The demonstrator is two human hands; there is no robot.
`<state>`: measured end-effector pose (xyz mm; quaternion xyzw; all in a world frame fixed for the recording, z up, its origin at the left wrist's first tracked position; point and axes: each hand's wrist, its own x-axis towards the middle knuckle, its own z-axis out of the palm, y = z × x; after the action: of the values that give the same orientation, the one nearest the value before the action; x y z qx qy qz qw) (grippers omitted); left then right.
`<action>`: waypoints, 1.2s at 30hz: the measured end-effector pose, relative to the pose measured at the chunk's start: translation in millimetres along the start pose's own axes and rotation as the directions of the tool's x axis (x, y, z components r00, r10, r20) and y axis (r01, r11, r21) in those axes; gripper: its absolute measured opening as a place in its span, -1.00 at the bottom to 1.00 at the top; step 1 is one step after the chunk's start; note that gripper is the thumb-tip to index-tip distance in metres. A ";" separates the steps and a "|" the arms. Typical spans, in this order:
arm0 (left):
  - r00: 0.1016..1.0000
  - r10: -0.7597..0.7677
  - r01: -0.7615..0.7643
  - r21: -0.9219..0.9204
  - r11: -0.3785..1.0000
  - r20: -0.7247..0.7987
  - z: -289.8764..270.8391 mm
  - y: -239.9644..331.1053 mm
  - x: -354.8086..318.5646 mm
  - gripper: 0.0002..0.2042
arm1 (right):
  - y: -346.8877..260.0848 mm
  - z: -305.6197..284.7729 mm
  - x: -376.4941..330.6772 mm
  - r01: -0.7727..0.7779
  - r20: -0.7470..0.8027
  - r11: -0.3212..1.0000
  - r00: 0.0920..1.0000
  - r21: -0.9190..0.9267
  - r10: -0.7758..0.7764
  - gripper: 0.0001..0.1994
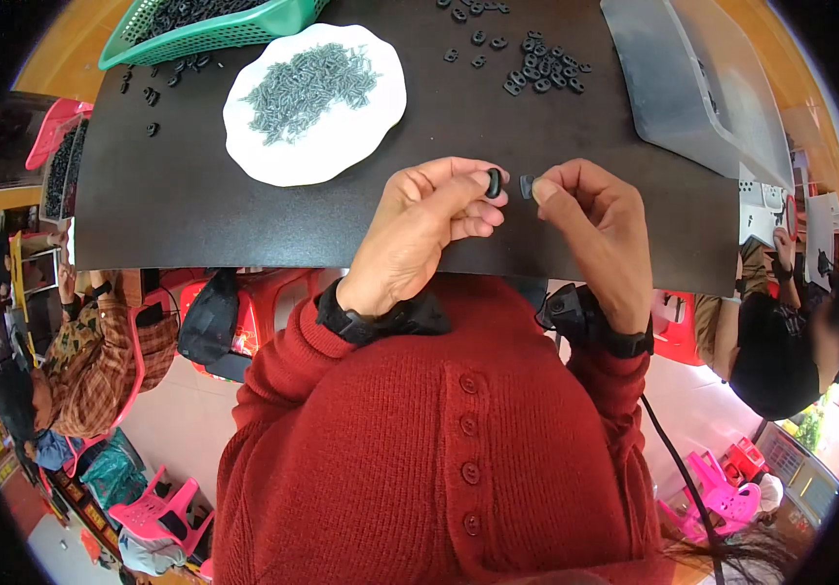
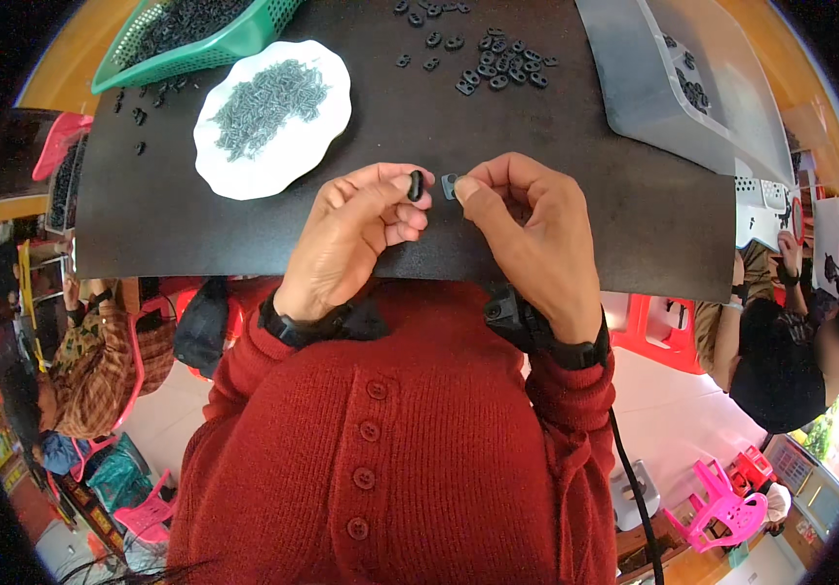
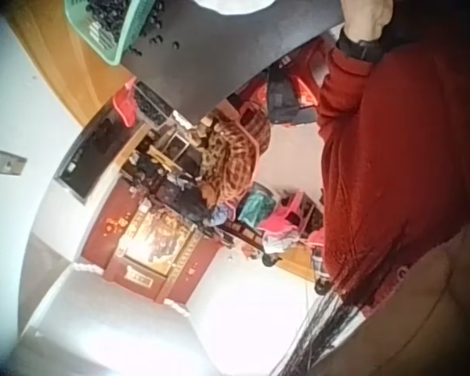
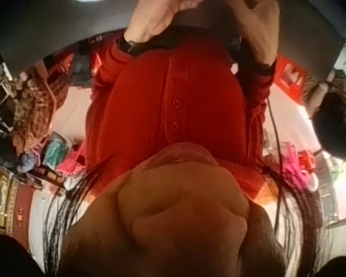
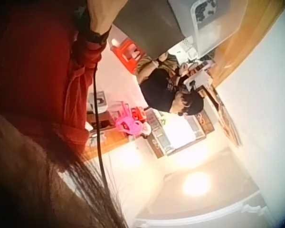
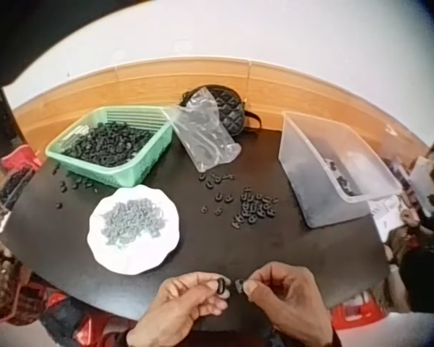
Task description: The recorder is manually assembling small hardware components by inserting metal pins into black plastic grommets or rings at a workstation.
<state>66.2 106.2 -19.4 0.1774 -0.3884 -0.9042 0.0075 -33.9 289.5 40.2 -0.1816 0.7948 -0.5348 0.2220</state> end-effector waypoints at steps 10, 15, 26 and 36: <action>0.994 -0.063 0.056 0.078 0.995 0.094 -1.0 -3.0 5.1 -0.77 | 4.7 -0.3 12.8 -0.046 0.054 0.997 0.998 0.063 0.042 -0.83; 0.992 -0.055 0.045 0.085 0.995 0.109 -1.3 -3.7 7.7 -0.74 | 2.1 -0.4 12.1 0.022 0.070 1.000 0.997 0.002 -0.022 -0.87; 0.999 -0.029 0.028 0.029 0.999 0.014 -0.1 -0.6 6.1 -0.78 | 1.5 -1.5 3.8 0.091 0.048 0.996 0.995 0.019 -0.092 -0.75; 0.995 0.007 -0.015 0.086 0.996 0.099 4.7 2.8 -2.6 -0.78 | 9.4 15.4 -5.3 0.105 0.044 0.951 0.991 0.290 -0.123 -0.72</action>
<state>66.8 107.9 -13.6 0.1305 -0.4282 -0.8941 -0.0145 -21.5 283.8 27.2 -0.2094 0.6900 -0.6504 0.2389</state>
